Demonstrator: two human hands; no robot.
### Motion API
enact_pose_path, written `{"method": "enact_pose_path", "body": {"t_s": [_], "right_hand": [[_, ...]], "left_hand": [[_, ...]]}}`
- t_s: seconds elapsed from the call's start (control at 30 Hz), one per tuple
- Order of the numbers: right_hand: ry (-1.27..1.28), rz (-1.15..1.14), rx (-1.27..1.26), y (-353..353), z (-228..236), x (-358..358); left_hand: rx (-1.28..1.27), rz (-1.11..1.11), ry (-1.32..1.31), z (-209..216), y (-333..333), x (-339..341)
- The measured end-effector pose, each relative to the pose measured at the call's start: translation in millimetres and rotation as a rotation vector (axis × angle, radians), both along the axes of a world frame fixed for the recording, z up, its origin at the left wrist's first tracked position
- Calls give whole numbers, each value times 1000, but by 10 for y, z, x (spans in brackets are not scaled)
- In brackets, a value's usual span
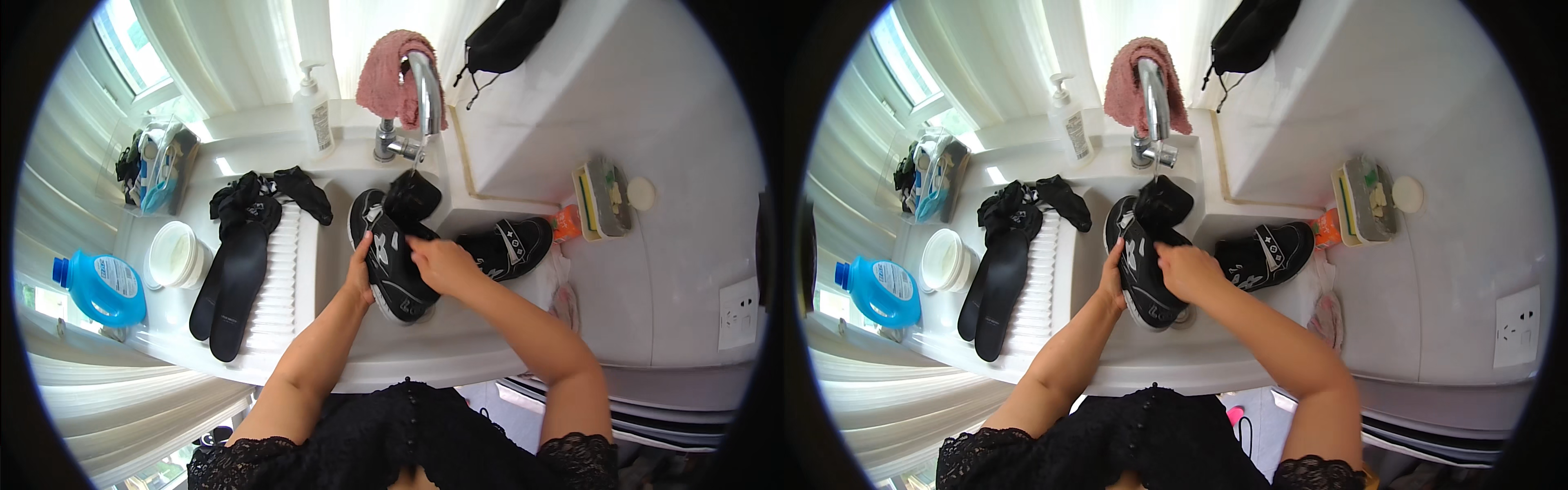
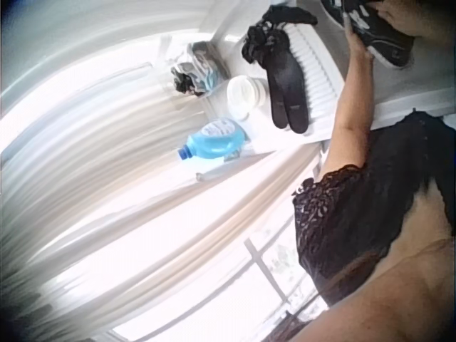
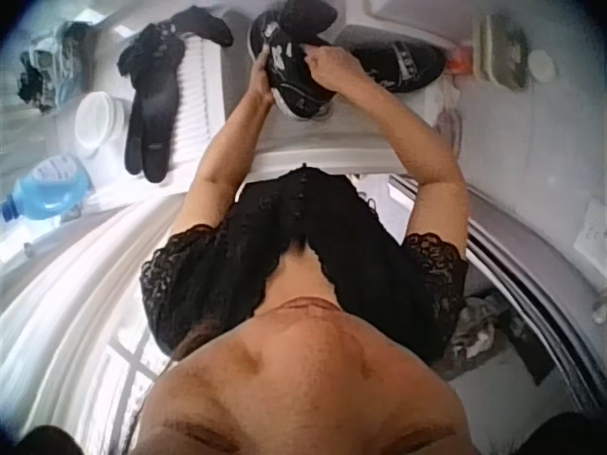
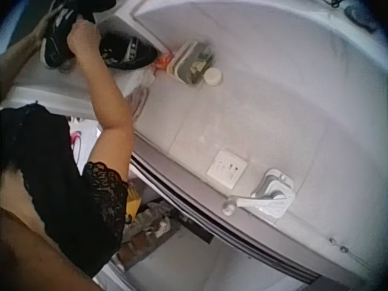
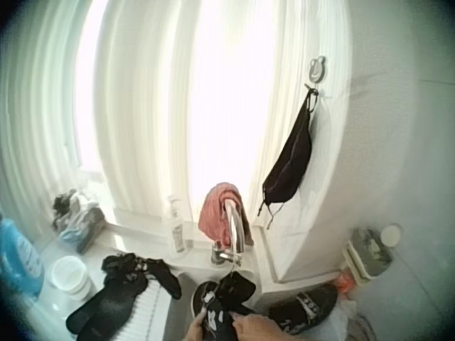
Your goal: The person scrubs a black sneaker with a blue brush under running water in a sink, rinsing and rotating the shoe to clean the upper, sole, and interior. They briefly place the shoe on the floor before returning to scrub the second sneaker.
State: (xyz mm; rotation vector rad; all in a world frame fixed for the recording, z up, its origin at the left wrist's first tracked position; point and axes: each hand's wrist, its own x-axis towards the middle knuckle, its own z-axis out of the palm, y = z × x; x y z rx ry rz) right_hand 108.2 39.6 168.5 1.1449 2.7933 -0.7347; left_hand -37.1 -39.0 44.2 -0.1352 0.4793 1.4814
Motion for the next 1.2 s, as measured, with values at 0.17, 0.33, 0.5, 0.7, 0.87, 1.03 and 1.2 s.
{"method": "enact_pose_path", "body": {"t_s": [0.17, 0.33, 0.5, 0.7, 0.87, 1.03, 1.2], "right_hand": [[31, -82, -67, -10, -132, 39], [172, 38, -204, -99, 32, 134], [11, -178, -20, -104, -271, -101], [-143, 53, -102, -189, 138, 121], [6, -66, 41, -85, -65, 22], [-156, -16, 58, -172, 77, 138], [-104, 226, -66, -162, 351, 535]], "left_hand": [[27, 4, -6, 89, -52, 40], [-6, 16, 14, 40, -60, -15], [-54, -17, 136, 63, -5, 88], [-27, 91, 63, 57, -102, -22], [9, 23, 59, 49, -36, 56], [-25, 45, 128, 164, -92, 50], [58, 163, 37, 245, -85, -56]]}}
